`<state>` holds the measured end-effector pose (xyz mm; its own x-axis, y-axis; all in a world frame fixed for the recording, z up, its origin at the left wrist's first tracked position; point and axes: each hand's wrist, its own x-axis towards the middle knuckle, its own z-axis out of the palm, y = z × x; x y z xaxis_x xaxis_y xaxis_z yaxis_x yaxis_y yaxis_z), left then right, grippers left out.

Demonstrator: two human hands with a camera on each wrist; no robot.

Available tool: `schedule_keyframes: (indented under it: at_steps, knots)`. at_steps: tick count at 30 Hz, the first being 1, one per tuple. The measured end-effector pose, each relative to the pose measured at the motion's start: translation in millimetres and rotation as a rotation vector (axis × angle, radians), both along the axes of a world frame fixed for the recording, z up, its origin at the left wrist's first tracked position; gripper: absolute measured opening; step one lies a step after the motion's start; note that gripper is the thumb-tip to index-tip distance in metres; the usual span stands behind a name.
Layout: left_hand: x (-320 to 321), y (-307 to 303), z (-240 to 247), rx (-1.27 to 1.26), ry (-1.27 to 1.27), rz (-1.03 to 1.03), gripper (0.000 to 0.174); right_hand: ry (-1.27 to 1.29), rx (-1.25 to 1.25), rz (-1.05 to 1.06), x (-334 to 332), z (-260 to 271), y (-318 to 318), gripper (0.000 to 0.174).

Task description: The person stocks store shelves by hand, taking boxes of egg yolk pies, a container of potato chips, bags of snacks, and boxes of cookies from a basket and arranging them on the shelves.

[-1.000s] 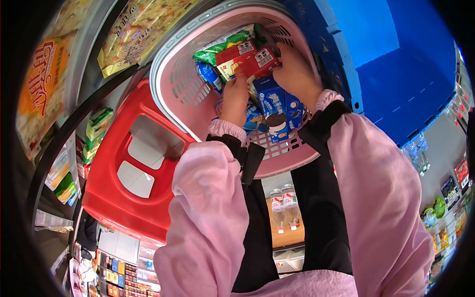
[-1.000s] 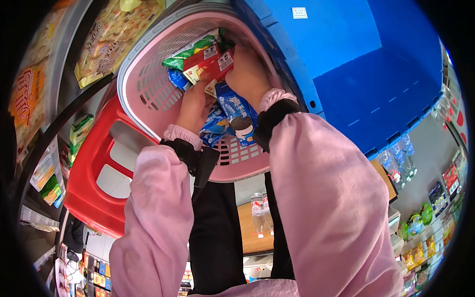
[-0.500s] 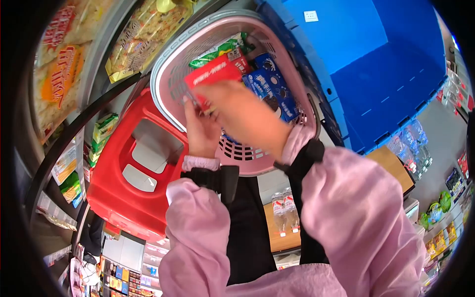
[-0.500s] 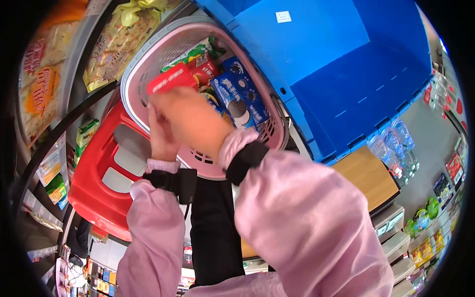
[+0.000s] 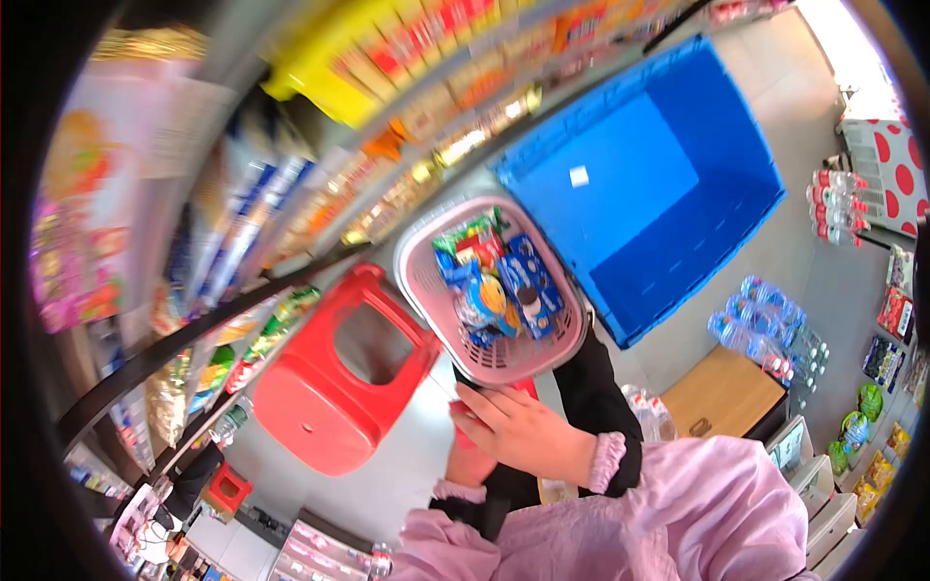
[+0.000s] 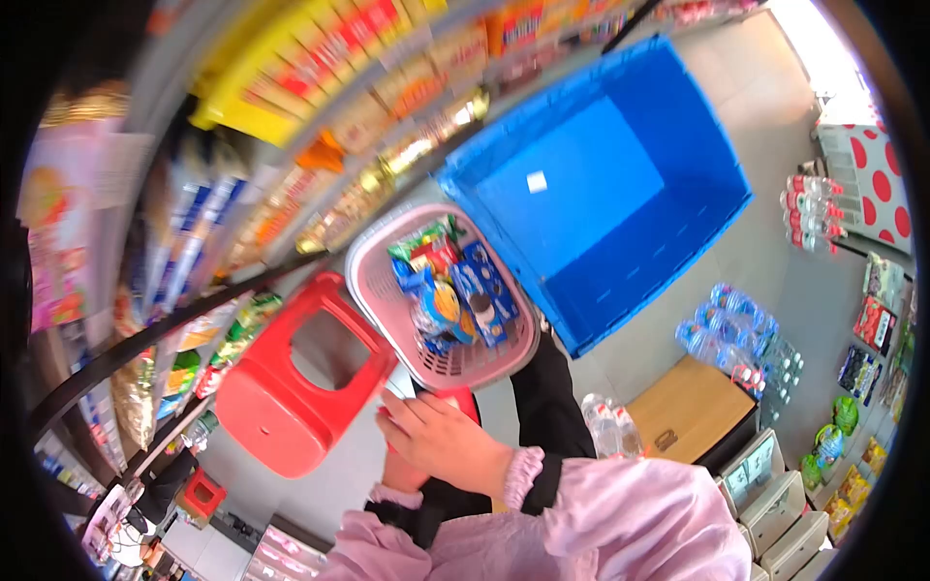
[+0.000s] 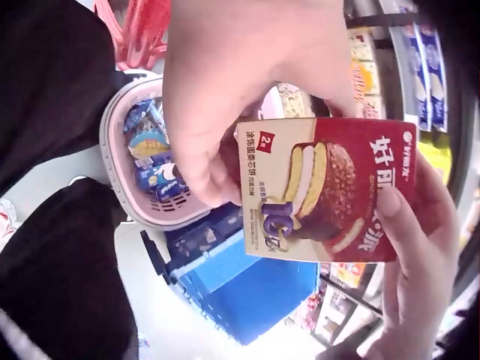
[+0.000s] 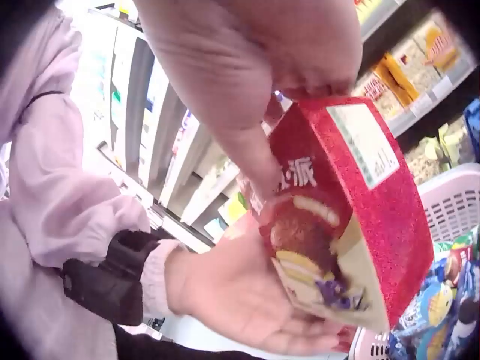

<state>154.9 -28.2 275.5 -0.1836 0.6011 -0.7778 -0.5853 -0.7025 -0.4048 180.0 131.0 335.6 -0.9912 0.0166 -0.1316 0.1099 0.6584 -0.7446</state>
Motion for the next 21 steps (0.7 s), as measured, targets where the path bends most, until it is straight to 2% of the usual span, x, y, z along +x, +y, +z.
schedule_keyframes:
  at_steps: [1, 3, 4, 5, 7, 10, 11, 12, 14, 15, 17, 20, 21]
  knots:
    - [5, -1, 15, -0.091, 0.239, -0.376, 0.045, -0.026, 0.049, 0.026, 3, 22, 3, 0.043]
    - [-3, 7, 57, -0.131, 0.523, -0.793, 0.052, -0.038, 0.134, 0.118, 5, 68, 16, 0.046]
    - [6, -10, 60, -0.034, 0.424, -0.637, 0.043, -0.003, 0.115, 0.111, 9, 82, 14, 0.047]
    - [7, -14, 72, -0.135, 0.539, -0.760, 0.051, 0.035, 0.096, 0.107, 11, 95, 11, 0.048]
    - [-6, -6, 114, -0.074, 0.646, -0.775, 0.050, 0.101, 0.150, 0.106, 9, 138, 15, 0.050]
    - [-22, -15, 158, -0.123, 0.756, -0.749, 0.056, 0.181, 0.169, 0.041, 6, 197, 9, 0.041]
    - [-32, -11, 182, 0.010, 0.682, -0.583, 0.048, 0.218, 0.156, 0.026, 3, 218, 9, 0.039]
    - [-38, -9, 198, 0.061, 0.696, -0.538, 0.049, 0.231, 0.122, 0.041, -3, 251, 12, 0.038]
    - [-44, -9, 224, 0.166, 0.718, -0.456, 0.051, 0.251, 0.160, 0.035, -1, 290, 11, 0.049]
    - [-57, -2, 249, 0.289, 0.992, -0.530, 0.049, 0.277, 0.188, 0.010, 2, 307, 10, 0.057]
    - [-70, 1, 292, 0.166, 1.119, -0.625, 0.053, 0.340, 0.150, -0.024, -2, 336, 8, 0.053]
    - [-92, -9, 298, 0.170, 1.289, -0.643, 0.059, 0.406, 0.155, -0.027, -16, 371, 12, 0.050]
    - [-100, -6, 312, 0.110, 1.431, -0.598, 0.061, 0.422, 0.165, -0.022, -22, 383, 14, 0.050]
